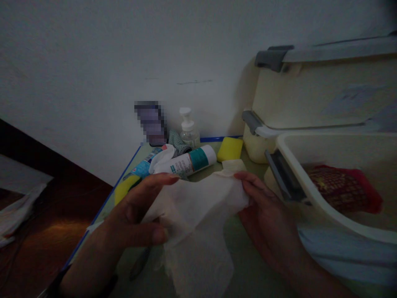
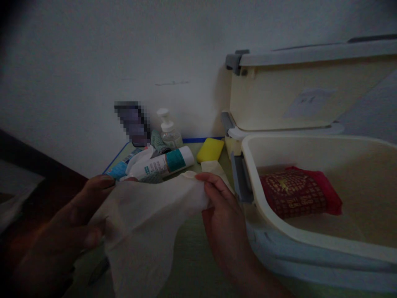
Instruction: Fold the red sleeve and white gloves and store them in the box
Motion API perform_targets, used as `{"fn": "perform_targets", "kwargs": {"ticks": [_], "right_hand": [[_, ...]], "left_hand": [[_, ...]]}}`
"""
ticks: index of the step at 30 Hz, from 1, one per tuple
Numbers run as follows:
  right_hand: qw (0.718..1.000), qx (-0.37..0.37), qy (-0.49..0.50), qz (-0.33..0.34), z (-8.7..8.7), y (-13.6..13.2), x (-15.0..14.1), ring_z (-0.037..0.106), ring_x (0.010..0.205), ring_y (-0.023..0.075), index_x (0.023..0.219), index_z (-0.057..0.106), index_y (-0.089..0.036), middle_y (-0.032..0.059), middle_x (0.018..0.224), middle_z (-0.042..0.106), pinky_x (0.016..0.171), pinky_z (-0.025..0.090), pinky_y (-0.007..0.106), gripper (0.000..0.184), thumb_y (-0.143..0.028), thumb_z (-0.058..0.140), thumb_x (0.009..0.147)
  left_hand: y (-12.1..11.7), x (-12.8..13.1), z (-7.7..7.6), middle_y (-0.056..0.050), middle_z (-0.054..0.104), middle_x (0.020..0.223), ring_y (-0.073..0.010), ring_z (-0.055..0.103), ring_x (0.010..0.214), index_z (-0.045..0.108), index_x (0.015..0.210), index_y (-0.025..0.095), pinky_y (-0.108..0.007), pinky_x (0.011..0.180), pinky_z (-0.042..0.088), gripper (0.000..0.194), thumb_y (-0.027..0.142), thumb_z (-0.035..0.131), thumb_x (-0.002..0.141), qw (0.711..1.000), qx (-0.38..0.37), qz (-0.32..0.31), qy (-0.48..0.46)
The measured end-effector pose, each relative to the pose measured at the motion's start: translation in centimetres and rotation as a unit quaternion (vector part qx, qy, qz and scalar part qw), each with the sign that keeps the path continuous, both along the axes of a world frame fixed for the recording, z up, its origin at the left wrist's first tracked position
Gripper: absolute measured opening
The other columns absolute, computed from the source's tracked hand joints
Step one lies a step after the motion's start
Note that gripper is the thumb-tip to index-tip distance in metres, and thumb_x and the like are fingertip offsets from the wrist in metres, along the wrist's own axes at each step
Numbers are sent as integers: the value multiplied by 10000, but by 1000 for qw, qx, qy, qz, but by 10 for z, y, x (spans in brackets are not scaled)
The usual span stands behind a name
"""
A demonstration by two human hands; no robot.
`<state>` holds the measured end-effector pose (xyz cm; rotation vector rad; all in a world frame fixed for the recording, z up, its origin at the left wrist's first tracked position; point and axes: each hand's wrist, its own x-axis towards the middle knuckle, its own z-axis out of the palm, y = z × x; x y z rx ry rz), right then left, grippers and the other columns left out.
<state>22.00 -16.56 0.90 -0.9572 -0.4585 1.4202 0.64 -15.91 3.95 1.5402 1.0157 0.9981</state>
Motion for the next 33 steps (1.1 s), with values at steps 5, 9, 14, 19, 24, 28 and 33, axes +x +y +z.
{"fn": "perform_targets", "kwargs": {"ticks": [5, 9, 14, 19, 24, 28, 33], "right_hand": [[997, -12, 75, 24, 6, -2, -1, 531, 721, 121, 779, 675, -242, -18, 781, 614, 595, 417, 211, 124, -235, 680, 656], [991, -32, 115, 62, 12, -6, 0, 545, 678, 114, 824, 683, -255, -16, 753, 616, 583, 438, 206, 225, -223, 702, 602], [985, 0, 120, 121, 11, -9, 1, 548, 618, 101, 845, 677, -255, -22, 716, 622, 532, 433, 192, 237, -233, 718, 612], [976, 26, 73, 202, 4, -11, -3, 556, 560, 83, 900, 631, -274, -37, 712, 652, 505, 426, 186, 266, -240, 752, 666], [979, 41, 25, 197, -2, -12, -4, 573, 626, 82, 883, 626, -260, -42, 785, 643, 547, 434, 188, 226, -238, 746, 693], [987, 41, 9, 158, -5, -7, -2, 567, 680, 98, 891, 631, -262, -40, 790, 635, 598, 438, 209, 237, -248, 747, 685], [987, 33, 5, 155, -6, -7, -3, 560, 705, 112, 914, 632, -265, -30, 787, 638, 613, 436, 223, 212, -280, 720, 722]], "left_hand": [[25, 1, 1, -5, 615, 1064, -52, 496, 521, 574, 1181, 379, -143, 435, 414, 433, 229, 652, 783, 996, -27, -75, 46], [27, 7, -3, -46, 596, 1179, -105, 570, 616, 569, 1203, 310, -183, 489, 463, 375, 260, 585, 831, 989, 33, -52, 136], [20, 17, -9, -66, 501, 1302, -262, 459, 1192, 599, 1138, 260, -397, 999, 388, 354, 183, 621, 794, 946, 222, -30, 232], [13, 26, -13, -90, 583, 1183, -246, 505, 1141, 525, 1175, 223, -375, 964, 417, 436, 152, 648, 763, 949, 224, -143, 168], [11, 30, -13, -74, 633, 1054, -210, 564, 1049, 586, 909, 189, -320, 908, 436, 116, 120, 590, 815, 976, 169, -96, 97], [10, 28, -11, -38, 656, 922, -170, 610, 872, 583, 871, 194, -246, 736, 484, 39, 227, 575, 851, 999, 33, -33, 8], [10, 31, -13, 26, 578, 636, -88, 513, 548, 566, 769, 179, -160, 489, 411, 153, 311, 634, 806, 995, -56, -7, -82]]}}
